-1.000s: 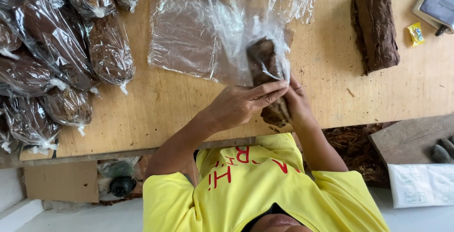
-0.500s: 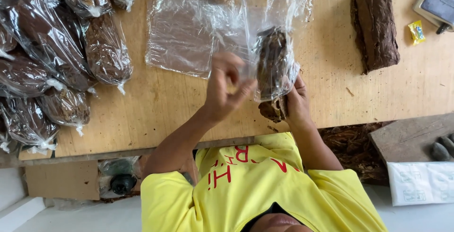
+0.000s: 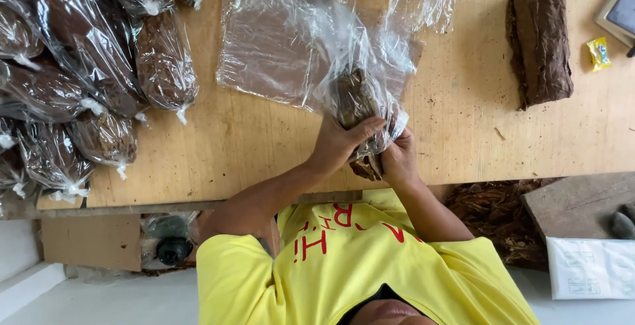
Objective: The person wraps dark brown elongated items in clear plastic bags and ties them with white twist ties. They place the finished packages on a wooden table alongside other completed packages. The person repeats this process for several items.
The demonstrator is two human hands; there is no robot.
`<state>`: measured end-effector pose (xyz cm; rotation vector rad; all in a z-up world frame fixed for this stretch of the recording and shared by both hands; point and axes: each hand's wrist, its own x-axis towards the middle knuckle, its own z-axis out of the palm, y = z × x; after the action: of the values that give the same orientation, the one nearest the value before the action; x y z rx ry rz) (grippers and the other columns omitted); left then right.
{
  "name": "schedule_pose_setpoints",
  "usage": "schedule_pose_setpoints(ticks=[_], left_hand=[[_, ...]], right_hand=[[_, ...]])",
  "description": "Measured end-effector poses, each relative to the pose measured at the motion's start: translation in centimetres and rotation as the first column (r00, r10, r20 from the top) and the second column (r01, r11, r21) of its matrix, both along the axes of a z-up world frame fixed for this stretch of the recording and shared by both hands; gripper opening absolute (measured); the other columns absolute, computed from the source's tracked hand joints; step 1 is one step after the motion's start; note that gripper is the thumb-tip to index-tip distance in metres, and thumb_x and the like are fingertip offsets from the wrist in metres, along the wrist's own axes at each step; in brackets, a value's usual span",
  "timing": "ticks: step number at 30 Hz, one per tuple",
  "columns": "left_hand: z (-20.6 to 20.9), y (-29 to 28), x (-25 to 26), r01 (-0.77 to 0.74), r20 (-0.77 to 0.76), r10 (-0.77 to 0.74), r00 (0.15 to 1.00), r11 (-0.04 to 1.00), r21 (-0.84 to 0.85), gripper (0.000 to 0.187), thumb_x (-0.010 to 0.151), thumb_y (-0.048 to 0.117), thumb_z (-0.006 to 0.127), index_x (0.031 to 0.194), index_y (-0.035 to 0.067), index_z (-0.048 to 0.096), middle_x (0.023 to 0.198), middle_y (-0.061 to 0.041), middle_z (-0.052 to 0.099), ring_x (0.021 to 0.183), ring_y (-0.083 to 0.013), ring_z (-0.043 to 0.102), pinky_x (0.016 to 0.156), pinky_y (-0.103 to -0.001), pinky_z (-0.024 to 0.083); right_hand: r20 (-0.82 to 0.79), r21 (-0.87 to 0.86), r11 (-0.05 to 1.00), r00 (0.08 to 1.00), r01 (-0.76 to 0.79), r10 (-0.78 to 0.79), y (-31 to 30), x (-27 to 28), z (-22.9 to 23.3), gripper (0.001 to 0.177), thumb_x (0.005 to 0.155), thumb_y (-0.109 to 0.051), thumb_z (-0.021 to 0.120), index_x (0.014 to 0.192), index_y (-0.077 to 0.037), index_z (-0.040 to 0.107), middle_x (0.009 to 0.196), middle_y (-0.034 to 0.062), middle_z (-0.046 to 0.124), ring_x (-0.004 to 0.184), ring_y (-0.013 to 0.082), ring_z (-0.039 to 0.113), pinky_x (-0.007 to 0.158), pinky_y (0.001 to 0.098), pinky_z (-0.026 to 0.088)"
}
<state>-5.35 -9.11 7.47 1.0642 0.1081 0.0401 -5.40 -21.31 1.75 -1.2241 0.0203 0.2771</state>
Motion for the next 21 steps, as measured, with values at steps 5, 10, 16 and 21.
schedule_pose_setpoints(ticks=[5, 10, 16, 21], left_hand=[[-3.6, -1.8, -0.9, 0.066, -0.088, -0.091, 0.992, 0.964, -0.256, 0.051, 0.083, 0.004, 0.074, 0.115, -0.002, 0.035, 0.119, -0.032, 0.05, 0.116, -0.0424, 0.052, 0.103, -0.055, 0.048], [-3.8, -2.3, -0.9, 0.166, 0.006, -0.166, 0.986, 0.982, -0.089, 0.047, 0.086, 0.017, 0.074, 0.121, 0.0, 0.048, 0.117, -0.025, 0.057, 0.116, -0.0374, 0.054, 0.101, -0.054, 0.05], [-3.5, 1.6, 1.6, -0.132, 0.067, 0.133, 0.989, 0.991, -0.014, 0.061, 0.079, 0.021, 0.083, 0.13, 0.008, 0.051, 0.121, -0.013, 0.062, 0.11, -0.0217, 0.059, 0.101, -0.043, 0.048], [-2.4, 2.0, 1.0, -0.226, 0.098, 0.238, 0.966, 0.968, -0.112, 0.06, 0.09, 0.023, 0.075, 0.137, 0.008, 0.041, 0.121, -0.01, 0.062, 0.101, -0.0142, 0.058, 0.096, -0.035, 0.047]], right_hand=[[0.077, 0.049, 0.999, 0.997, -0.014, 0.011, -0.3, 1.6, 1.8, 0.016, 0.095, -0.016, 0.06, 0.104, -0.004, 0.067, 0.093, 0.0187, 0.069, 0.083, 0.024, 0.066, 0.087, 0.0421, 0.052], [0.143, 0.014, 1.0, 0.99, -0.011, 0.009, -0.8, 2.5, 1.3, 0.023, 0.094, -0.017, 0.061, 0.113, -0.005, 0.061, 0.106, 0.0193, 0.065, 0.099, 0.0282, 0.061, 0.095, 0.0474, 0.046], [0.17, -0.036, 0.996, 0.982, -0.076, 0.081, 0.0, 1.3, 2.0, 0.036, 0.092, -0.017, 0.063, 0.125, -0.004, 0.055, 0.124, 0.0207, 0.058, 0.121, 0.0361, 0.052, 0.106, 0.0561, 0.036], [0.11, -0.1, 0.982, 0.979, -0.158, 0.169, 0.8, 1.1, 2.5, 0.042, 0.09, -0.016, 0.064, 0.128, 0.0, 0.054, 0.123, 0.0222, 0.06, 0.114, 0.035, 0.057, 0.101, 0.0523, 0.042]])
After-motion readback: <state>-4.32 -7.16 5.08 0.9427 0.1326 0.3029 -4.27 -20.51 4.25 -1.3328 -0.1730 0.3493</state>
